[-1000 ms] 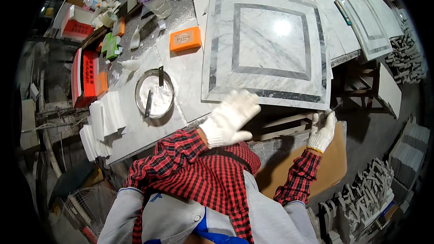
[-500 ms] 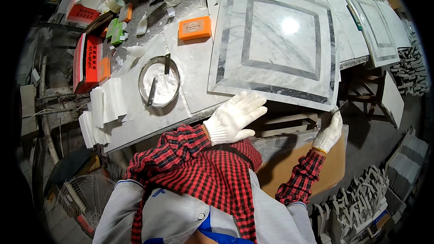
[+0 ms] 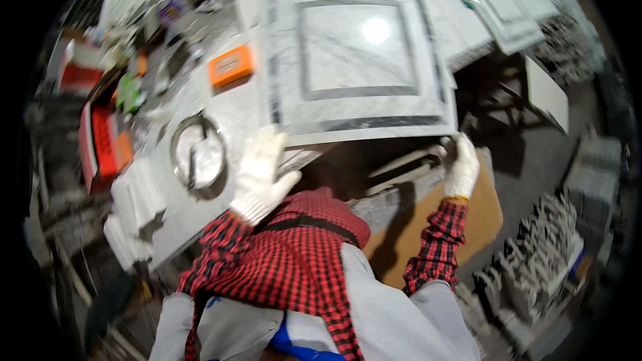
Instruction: The person uses a small metal scraper to smooth the edges of a white ceramic tile, then applies a white paste from a metal bowl to the edges and corners. They repeat this process on multiple tiles, flipping them over and stacking them on the table.
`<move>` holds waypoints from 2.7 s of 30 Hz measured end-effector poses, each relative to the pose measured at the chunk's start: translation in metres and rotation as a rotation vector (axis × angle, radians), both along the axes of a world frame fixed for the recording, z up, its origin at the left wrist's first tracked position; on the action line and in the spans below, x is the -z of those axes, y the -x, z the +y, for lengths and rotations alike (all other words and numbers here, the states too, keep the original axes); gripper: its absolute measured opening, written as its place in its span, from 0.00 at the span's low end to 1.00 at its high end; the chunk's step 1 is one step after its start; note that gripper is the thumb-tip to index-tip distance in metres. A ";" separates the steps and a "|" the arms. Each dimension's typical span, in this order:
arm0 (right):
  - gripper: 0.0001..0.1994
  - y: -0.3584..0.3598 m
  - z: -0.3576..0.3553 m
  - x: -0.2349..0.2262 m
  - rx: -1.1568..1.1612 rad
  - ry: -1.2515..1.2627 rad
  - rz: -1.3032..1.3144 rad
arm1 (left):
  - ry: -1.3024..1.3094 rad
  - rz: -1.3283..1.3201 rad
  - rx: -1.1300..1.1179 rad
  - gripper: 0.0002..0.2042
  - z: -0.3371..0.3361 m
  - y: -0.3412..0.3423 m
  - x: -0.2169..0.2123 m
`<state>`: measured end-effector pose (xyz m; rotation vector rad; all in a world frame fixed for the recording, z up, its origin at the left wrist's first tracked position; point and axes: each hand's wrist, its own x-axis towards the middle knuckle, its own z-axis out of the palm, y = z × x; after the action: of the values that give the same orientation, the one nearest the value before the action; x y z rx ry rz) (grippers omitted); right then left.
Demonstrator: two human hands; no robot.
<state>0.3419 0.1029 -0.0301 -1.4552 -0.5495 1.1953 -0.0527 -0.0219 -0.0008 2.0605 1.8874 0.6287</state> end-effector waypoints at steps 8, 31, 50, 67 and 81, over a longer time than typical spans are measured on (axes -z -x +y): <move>0.14 -0.027 -0.006 0.014 0.192 -0.016 0.228 | 0.003 -0.064 -0.022 0.33 -0.004 0.008 -0.008; 0.11 -0.008 -0.017 0.021 0.160 -0.051 0.642 | -0.019 -0.025 0.136 0.30 0.007 -0.003 -0.011; 0.11 0.031 -0.032 0.072 0.251 -0.269 0.686 | -0.071 0.274 0.608 0.35 0.098 -0.091 -0.008; 0.12 0.064 0.007 -0.039 -0.244 -0.127 0.042 | -0.169 0.189 0.493 0.39 0.114 -0.078 -0.007; 0.13 0.081 -0.013 -0.002 -0.101 -0.138 -0.017 | -0.170 0.155 0.475 0.39 0.106 -0.065 0.023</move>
<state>0.2611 0.0901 -0.0283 -1.3346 -0.7107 1.1998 0.0124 0.0842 -0.0237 2.6084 1.3659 0.5336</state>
